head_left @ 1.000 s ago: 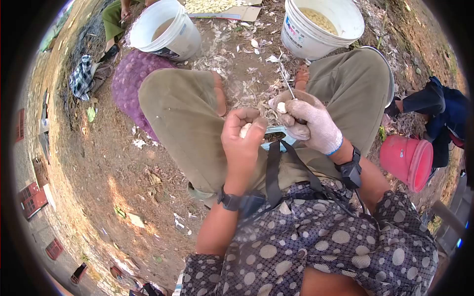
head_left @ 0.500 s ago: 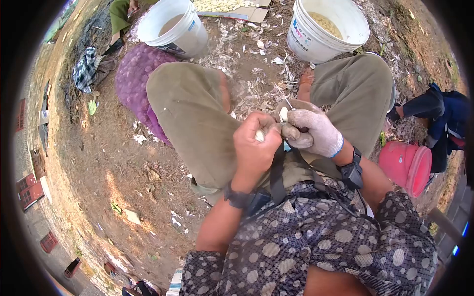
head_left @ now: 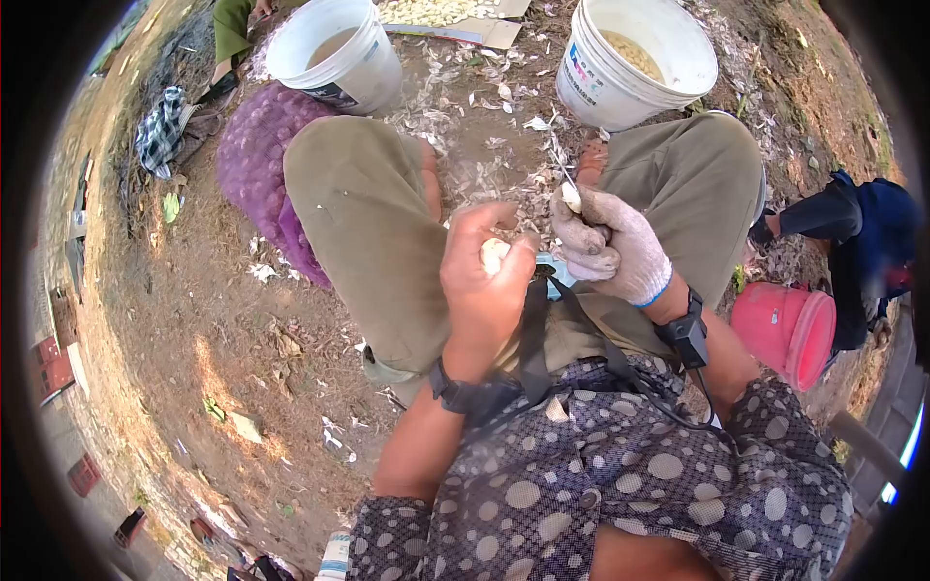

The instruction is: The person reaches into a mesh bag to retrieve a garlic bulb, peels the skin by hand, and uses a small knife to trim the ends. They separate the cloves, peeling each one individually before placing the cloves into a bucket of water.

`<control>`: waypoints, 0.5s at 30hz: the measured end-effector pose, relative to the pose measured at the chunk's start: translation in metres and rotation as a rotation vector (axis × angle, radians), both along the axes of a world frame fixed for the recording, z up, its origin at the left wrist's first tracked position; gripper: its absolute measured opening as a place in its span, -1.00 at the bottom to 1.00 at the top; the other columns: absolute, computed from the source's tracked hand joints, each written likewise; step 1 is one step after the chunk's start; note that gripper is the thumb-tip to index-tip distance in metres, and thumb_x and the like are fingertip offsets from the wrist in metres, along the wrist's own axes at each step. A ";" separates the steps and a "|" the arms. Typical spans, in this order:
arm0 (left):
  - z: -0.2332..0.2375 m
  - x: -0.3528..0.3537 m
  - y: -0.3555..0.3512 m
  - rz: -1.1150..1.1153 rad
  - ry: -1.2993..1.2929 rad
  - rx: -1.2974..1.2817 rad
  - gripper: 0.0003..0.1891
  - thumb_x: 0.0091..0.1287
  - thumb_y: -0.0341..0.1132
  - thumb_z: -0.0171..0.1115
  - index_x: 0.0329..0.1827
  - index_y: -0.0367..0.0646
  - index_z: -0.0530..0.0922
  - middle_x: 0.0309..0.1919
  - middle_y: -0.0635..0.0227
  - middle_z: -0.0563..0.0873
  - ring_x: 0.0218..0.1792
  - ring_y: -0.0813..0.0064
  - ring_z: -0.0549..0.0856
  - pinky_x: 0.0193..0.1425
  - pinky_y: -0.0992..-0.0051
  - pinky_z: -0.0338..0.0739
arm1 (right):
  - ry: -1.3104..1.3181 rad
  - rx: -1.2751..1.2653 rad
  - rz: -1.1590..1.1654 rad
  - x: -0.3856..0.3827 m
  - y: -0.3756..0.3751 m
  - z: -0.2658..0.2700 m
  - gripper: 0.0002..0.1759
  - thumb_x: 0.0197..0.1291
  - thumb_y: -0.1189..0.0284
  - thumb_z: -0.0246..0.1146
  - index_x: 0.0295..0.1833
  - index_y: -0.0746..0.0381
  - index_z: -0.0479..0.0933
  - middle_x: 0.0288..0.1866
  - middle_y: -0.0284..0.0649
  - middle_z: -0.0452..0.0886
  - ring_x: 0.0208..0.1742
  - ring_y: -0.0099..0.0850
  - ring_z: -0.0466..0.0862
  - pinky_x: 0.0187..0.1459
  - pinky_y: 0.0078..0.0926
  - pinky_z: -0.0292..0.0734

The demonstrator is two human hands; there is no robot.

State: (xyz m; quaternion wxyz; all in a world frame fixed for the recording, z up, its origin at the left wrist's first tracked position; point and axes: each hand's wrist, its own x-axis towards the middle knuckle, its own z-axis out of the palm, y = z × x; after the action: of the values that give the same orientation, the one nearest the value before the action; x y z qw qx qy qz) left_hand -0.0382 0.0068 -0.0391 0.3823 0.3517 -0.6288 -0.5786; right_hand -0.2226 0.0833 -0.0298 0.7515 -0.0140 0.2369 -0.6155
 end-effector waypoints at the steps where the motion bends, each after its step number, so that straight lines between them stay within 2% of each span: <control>1: -0.001 0.001 0.001 -0.009 0.008 0.042 -0.61 0.27 -0.55 0.43 0.18 -0.26 0.61 -0.04 0.23 0.66 -0.12 0.47 0.65 -0.01 0.45 0.58 | 0.004 0.003 0.002 0.000 0.001 -0.002 -0.65 0.71 0.20 -0.03 0.11 0.27 0.50 -0.45 -0.42 0.42 -0.69 -0.70 0.24 -0.67 -0.69 0.15; 4: -0.001 -0.004 0.000 -0.032 0.013 -0.132 -0.63 0.34 -0.54 0.41 0.20 -0.28 0.64 -0.05 0.38 0.66 -0.15 0.65 0.62 -0.05 0.58 0.55 | 0.094 0.058 0.036 0.002 0.003 -0.002 -0.68 0.70 0.22 0.02 0.15 0.25 0.52 -0.46 -0.38 0.46 -0.69 -0.71 0.22 -0.67 -0.71 0.14; 7: 0.002 -0.010 -0.001 -0.039 0.018 -0.111 -0.68 0.25 -0.56 0.46 0.07 -0.29 0.68 -0.03 0.19 0.69 -0.09 0.31 0.70 0.05 0.40 0.60 | 0.254 0.140 0.103 0.011 0.004 0.006 -0.73 0.68 0.26 0.08 0.17 0.22 0.53 -0.47 -0.38 0.48 -0.68 -0.72 0.21 -0.66 -0.71 0.12; 8: 0.002 -0.009 -0.001 -0.040 0.037 -0.066 -0.77 0.24 -0.55 0.47 -0.06 -0.32 0.68 -0.12 0.17 0.71 -0.16 0.32 0.71 -0.03 0.37 0.59 | 0.266 0.141 0.120 0.014 0.004 0.010 -0.78 0.66 0.29 0.12 0.17 0.19 0.53 -0.46 -0.39 0.48 -0.68 -0.71 0.21 -0.66 -0.71 0.10; 11: 0.001 -0.006 -0.001 -0.012 -0.045 -0.179 -0.83 0.24 -0.55 0.44 -0.14 -0.32 0.65 -0.23 0.17 0.70 -0.27 0.32 0.69 -0.14 0.33 0.57 | 0.310 0.189 0.106 0.016 0.002 0.013 -0.77 0.66 0.28 0.11 0.16 0.19 0.53 -0.46 -0.40 0.47 -0.67 -0.70 0.23 -0.66 -0.72 0.11; 14: 0.005 -0.007 -0.001 -0.031 -0.073 -0.214 -0.92 0.31 -0.54 0.37 -0.26 -0.34 0.61 -0.34 0.27 0.66 -0.33 0.49 0.64 -0.18 0.43 0.56 | 0.238 0.110 0.022 0.012 0.002 0.008 -0.77 0.66 0.26 0.11 0.13 0.19 0.52 -0.45 -0.41 0.46 -0.66 -0.69 0.24 -0.64 -0.71 0.12; 15: 0.006 -0.006 -0.001 -0.096 -0.082 -0.167 -0.92 0.32 -0.53 0.37 -0.27 -0.33 0.61 -0.34 0.27 0.66 -0.34 0.50 0.63 -0.19 0.43 0.55 | 0.244 0.107 -0.024 0.010 0.002 0.008 -0.77 0.66 0.26 0.11 0.12 0.19 0.52 -0.45 -0.41 0.46 -0.66 -0.69 0.25 -0.64 -0.70 0.12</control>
State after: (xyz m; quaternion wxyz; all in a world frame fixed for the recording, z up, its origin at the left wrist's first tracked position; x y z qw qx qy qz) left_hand -0.0440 0.0058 -0.0333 0.3563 0.3113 -0.7060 -0.5269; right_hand -0.2123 0.0849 -0.0217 0.7093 -0.0458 0.3589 -0.6049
